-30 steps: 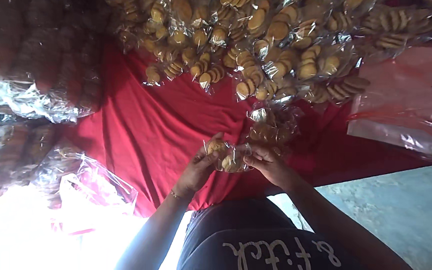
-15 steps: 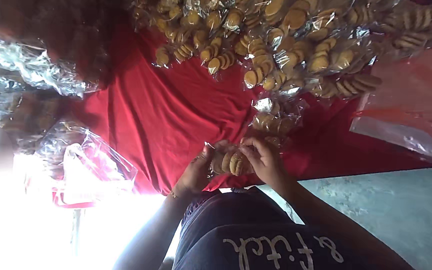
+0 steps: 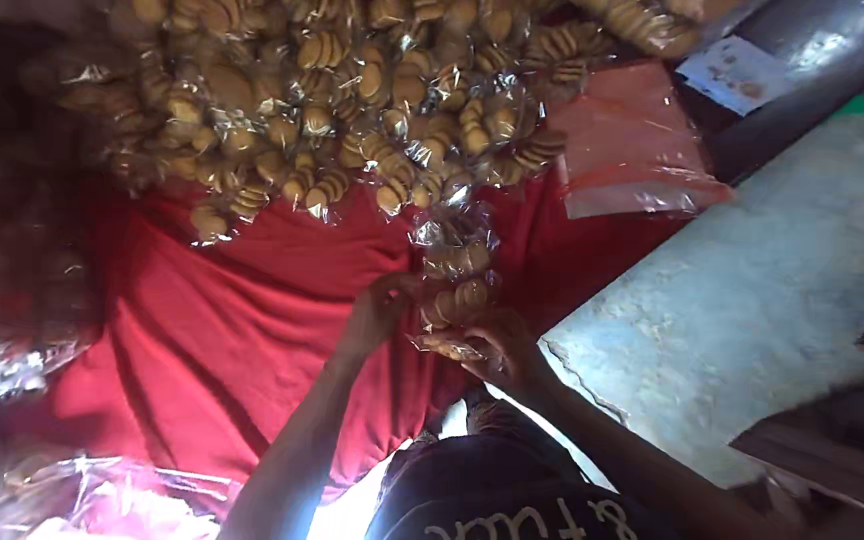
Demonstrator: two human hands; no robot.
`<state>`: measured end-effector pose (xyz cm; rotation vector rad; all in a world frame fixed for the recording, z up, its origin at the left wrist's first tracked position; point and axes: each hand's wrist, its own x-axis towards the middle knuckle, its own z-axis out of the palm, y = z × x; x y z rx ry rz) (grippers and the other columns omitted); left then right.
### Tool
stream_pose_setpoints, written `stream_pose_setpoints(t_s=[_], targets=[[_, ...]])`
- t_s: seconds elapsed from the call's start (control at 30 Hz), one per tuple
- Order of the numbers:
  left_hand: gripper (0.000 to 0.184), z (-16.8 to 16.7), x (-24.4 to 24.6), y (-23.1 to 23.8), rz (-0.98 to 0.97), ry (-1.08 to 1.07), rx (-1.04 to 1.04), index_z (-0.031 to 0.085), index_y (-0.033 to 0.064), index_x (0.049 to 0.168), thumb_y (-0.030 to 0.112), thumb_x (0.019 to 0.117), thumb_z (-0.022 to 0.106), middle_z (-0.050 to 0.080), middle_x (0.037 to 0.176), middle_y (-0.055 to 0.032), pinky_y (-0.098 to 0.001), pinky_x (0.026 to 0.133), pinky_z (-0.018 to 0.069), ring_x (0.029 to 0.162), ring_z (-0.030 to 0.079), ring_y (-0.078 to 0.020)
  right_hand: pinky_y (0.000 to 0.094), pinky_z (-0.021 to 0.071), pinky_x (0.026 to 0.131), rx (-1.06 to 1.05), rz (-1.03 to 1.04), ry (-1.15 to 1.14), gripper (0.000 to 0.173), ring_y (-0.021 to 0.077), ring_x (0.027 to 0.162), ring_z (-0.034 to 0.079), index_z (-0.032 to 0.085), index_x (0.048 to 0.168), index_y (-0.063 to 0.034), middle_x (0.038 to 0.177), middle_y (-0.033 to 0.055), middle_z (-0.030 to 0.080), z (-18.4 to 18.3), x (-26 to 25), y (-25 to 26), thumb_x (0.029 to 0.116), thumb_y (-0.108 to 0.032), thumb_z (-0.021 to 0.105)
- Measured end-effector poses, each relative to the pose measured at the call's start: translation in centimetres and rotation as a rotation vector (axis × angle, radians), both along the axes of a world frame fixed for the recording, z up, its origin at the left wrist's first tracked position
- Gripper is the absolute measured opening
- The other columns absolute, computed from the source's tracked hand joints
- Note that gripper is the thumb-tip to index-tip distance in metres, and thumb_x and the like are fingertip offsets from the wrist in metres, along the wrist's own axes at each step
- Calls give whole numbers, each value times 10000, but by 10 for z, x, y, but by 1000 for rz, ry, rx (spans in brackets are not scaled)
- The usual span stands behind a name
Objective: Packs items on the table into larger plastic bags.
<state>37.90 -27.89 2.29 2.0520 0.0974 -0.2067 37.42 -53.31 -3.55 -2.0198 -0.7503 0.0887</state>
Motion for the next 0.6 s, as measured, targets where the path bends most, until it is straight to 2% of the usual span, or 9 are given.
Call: stream_pose_setpoints(t_s=[0.07, 0.13, 0.23, 0.3, 0.37, 0.4, 0.47, 0.53, 0.6], targets=[[330, -13, 37, -5, -87, 222, 197, 632, -14, 1280, 191, 1023, 605, 679, 1204, -187, -484, 1010, 509, 1123, 661, -281, 665, 356, 1081, -53, -36, -80, 347, 468, 1357, 461, 768, 1077, -160, 1437, 250, 537, -13, 10, -5, 850, -421, 748], [295, -25, 43, -21, -130, 225, 177, 646, -30, 1229, 156, 1001, 628, 686, 1167, -193, -461, 984, 521, 1085, 670, -274, 681, 287, 1138, -48, -104, -92, 428, 503, 1449, 333, 745, 1116, -176, 1535, 297, 408, -25, 16, -6, 820, -485, 753], [165, -33, 23, -31, -270, -86, 28, 737, -19, 1013, 76, 963, 611, 701, 1105, -144, -399, 1028, 486, 1128, 633, -222, 619, 341, 1151, 54, -180, -32, 889, 528, 1454, 306, 509, 1426, -12, 1577, 380, 257, -37, 24, -5, 750, -514, 795], [150, -33, 17, -29, -424, -210, -21, 761, 42, 948, 89, 961, 620, 708, 1127, -111, -445, 1107, 404, 1222, 582, -244, 603, 305, 1183, 46, -106, -16, 1064, 453, 1471, 333, 353, 1543, 33, 1584, 308, 332, -37, 31, -8, 748, -510, 807], [159, -25, 22, -27, -539, -179, -68, 766, 48, 965, 102, 969, 617, 684, 1178, -125, -440, 1124, 367, 1259, 545, -243, 645, 310, 1145, 2, -16, -73, 931, 413, 1405, 445, 464, 1484, -9, 1461, 212, 539, -32, 36, -9, 742, -446, 819], [177, -22, 27, -26, -567, -145, -120, 759, 22, 982, 101, 980, 601, 680, 1177, -128, -389, 1114, 396, 1241, 558, -206, 639, 350, 1116, -12, 8, -114, 800, 393, 1351, 502, 551, 1426, -78, 1373, 170, 609, -32, 36, -9, 764, -448, 805], [234, -24, 35, -28, -528, -95, -273, 726, -34, 1003, 127, 1012, 556, 682, 1131, -100, -308, 1053, 463, 1157, 598, -112, 510, 438, 1060, 48, 32, -104, 616, 325, 1216, 575, 641, 1308, -126, 1227, 161, 642, -35, 35, -11, 786, -413, 800], [342, -26, 35, -34, -278, -106, -320, 691, -43, 1004, 248, 1036, 514, 674, 1098, -52, -274, 981, 498, 1081, 610, -55, 303, 526, 935, 144, 36, -33, 521, 218, 1071, 618, 665, 1218, -75, 1166, 186, 620, -35, 37, -18, 786, -331, 805], [318, -29, 42, -40, 45, -102, -50, 677, -43, 1084, 221, 1048, 502, 687, 1033, -89, -299, 873, 537, 956, 651, -107, 264, 528, 915, 176, 61, 35, 497, 199, 1070, 612, 669, 1198, -41, 1205, 217, 593, -31, 46, -30, 785, -278, 813]])
